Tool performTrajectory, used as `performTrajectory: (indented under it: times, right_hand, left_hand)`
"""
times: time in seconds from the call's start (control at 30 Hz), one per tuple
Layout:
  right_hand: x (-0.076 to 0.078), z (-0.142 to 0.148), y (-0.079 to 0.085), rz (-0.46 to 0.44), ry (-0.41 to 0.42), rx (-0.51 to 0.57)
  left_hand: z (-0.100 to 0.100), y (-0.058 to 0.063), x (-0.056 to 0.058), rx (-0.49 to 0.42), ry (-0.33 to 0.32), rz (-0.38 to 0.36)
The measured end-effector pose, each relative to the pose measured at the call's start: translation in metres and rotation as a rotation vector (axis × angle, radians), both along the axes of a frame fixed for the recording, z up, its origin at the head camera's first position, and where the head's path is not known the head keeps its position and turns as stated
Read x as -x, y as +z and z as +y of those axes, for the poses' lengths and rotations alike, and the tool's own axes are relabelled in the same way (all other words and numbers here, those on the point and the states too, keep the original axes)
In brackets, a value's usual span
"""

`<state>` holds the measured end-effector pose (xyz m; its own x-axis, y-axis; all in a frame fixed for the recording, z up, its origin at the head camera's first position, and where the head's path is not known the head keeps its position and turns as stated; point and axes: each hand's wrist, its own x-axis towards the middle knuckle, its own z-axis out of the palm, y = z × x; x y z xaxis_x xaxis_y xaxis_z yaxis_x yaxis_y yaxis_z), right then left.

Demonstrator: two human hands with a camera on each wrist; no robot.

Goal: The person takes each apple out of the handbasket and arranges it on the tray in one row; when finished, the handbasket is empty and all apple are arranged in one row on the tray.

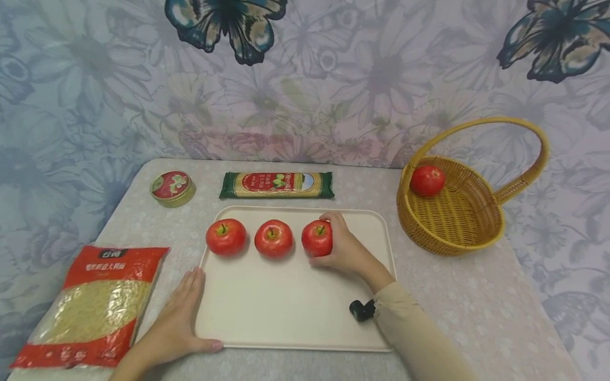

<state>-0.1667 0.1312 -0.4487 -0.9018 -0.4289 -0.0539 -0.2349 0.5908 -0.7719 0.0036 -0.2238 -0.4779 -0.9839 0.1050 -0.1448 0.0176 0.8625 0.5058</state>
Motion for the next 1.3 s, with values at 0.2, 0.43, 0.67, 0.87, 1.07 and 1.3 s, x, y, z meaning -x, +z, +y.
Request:
performTrajectory:
  times: [0.2,0.43,0.67,0.87,1.07,1.3]
  right_hand:
    - [-0.001,0.001,-0.002,-0.076,-0.008,-0.001]
    - [-0.004,0.006,0.0,-0.049,0.026,-0.056]
    - [-0.005,0.013,0.006,0.019,0.043,-0.091]
    - [-0.009,0.031,0.031,0.127,0.037,-0.121]
    - [-0.015,0.064,0.068,0.182,-0.028,-0.151]
    - [-0.009,0.11,0.103,0.299,-0.047,-0.174]
  left_hand:
    - [0.0,0.001,0.0,-0.002,0.004,-0.009]
    - [0.0,0.0,0.001,0.004,0.002,-0.008]
    - [0.0,-0.002,0.001,0.02,-0.007,0.013]
    - [0.0,0.001,-0.001,0.013,-0.002,0.004]
    - [0.0,0.003,-0.002,0.018,0.002,0.004]
    - [0.001,0.001,-0.001,0.016,-0.011,0.026]
